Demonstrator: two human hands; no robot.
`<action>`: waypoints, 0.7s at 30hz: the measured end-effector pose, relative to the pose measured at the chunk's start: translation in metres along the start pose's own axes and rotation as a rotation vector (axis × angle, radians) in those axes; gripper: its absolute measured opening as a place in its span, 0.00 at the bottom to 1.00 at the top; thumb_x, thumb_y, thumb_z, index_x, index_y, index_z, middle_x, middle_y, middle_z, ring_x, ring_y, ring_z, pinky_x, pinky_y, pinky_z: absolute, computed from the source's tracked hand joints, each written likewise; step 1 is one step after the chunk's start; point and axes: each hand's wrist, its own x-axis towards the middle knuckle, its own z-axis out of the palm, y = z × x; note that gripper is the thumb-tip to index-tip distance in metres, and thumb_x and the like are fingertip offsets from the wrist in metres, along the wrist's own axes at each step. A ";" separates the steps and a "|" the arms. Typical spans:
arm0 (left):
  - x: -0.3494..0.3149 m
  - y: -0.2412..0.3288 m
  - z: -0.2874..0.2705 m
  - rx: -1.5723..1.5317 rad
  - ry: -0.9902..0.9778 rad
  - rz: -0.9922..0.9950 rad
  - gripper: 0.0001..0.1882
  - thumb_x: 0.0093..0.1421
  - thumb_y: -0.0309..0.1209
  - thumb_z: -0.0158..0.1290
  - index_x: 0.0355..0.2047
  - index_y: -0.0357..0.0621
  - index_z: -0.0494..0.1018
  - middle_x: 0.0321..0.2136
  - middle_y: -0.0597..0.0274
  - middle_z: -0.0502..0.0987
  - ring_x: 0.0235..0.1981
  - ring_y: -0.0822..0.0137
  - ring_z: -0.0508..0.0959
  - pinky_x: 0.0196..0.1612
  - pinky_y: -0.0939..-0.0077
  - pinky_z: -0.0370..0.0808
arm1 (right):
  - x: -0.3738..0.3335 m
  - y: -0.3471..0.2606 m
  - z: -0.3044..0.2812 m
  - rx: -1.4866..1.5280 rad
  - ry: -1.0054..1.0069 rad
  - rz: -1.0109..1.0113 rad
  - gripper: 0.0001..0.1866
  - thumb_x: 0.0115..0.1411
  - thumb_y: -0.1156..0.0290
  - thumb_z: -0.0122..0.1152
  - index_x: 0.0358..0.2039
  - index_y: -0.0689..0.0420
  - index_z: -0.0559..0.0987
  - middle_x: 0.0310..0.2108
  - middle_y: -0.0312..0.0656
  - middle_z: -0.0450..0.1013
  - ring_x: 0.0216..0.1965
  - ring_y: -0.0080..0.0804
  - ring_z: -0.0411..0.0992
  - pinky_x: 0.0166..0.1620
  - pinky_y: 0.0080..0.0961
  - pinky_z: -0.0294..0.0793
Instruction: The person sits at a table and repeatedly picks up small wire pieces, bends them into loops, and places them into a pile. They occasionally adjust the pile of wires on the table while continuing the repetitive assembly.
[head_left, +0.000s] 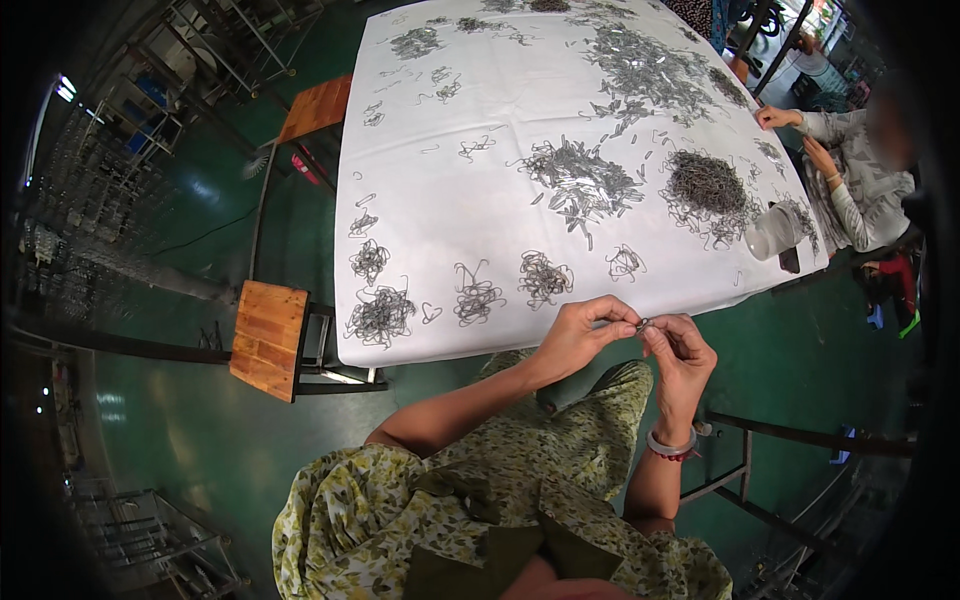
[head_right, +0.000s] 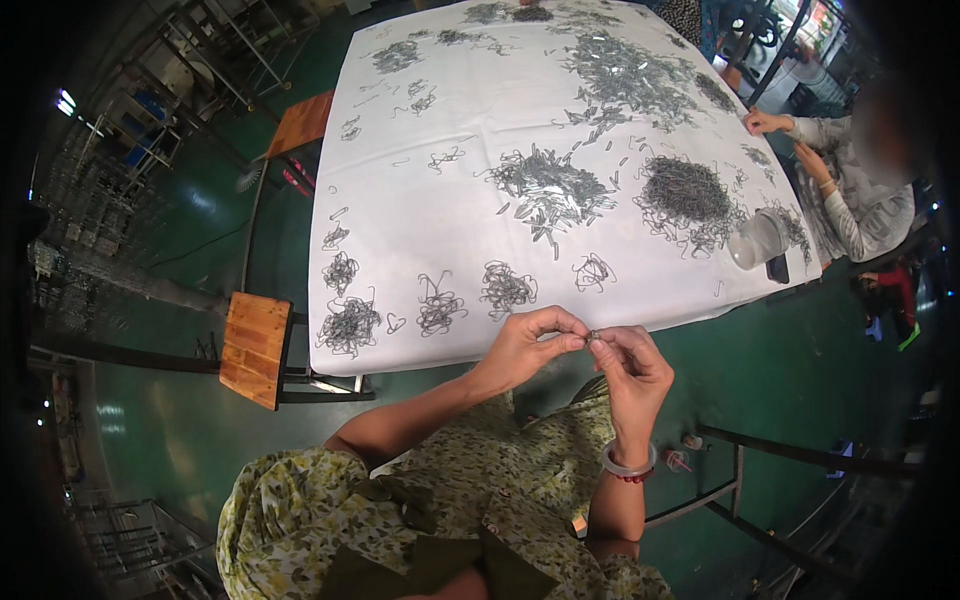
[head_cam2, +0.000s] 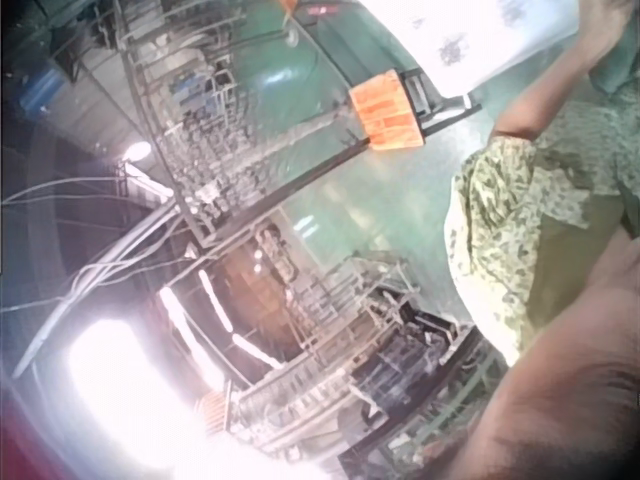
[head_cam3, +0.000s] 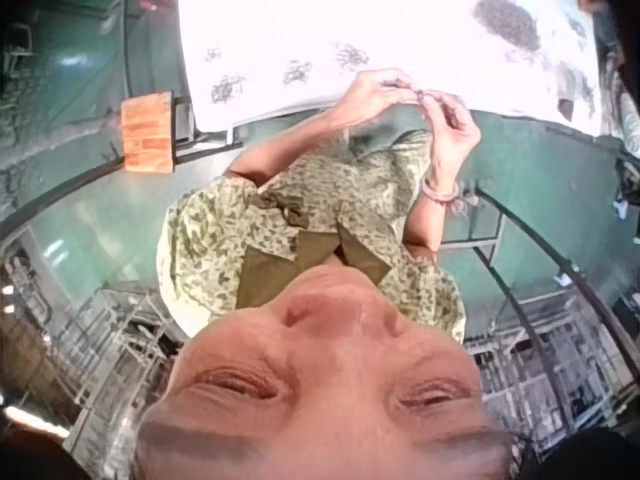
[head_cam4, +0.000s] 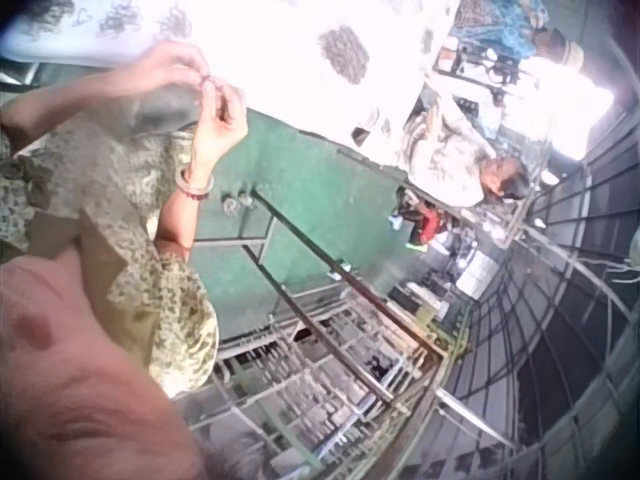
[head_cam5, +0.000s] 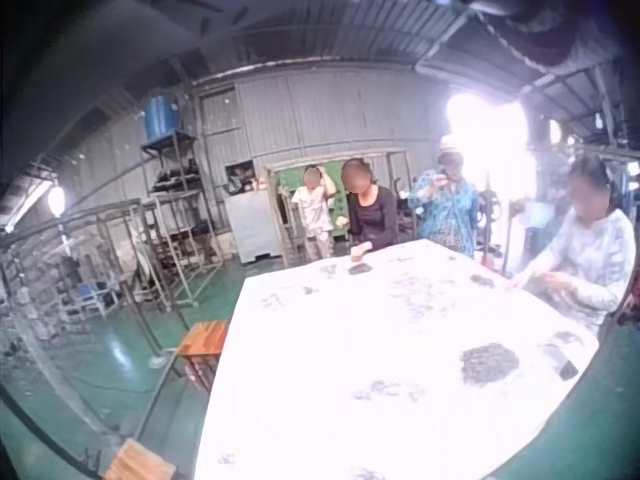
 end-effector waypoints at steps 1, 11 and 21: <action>0.001 0.000 -0.002 -0.022 -0.010 -0.033 0.08 0.57 0.26 0.56 0.36 0.36 0.75 0.33 0.63 0.79 0.38 0.74 0.76 0.43 0.77 0.73 | 0.000 0.000 0.001 -0.014 0.006 -0.006 0.04 0.52 0.86 0.62 0.30 0.67 0.77 0.29 0.39 0.72 0.25 0.18 0.68 0.27 0.13 0.67; 0.005 -0.001 -0.015 0.034 -0.067 -0.219 0.08 0.57 0.25 0.56 0.36 0.37 0.76 0.33 0.62 0.79 0.37 0.75 0.76 0.42 0.80 0.74 | 0.004 0.023 0.003 -0.130 0.069 -0.053 0.05 0.51 0.86 0.62 0.30 0.67 0.77 0.31 0.41 0.74 0.28 0.20 0.69 0.30 0.13 0.67; 0.011 -0.010 -0.031 0.024 -0.125 -0.085 0.10 0.56 0.26 0.57 0.38 0.39 0.76 0.36 0.62 0.79 0.37 0.73 0.77 0.41 0.80 0.74 | 0.008 0.032 0.005 0.071 0.041 0.022 0.06 0.51 0.87 0.61 0.30 0.66 0.76 0.28 0.45 0.74 0.31 0.28 0.71 0.36 0.21 0.71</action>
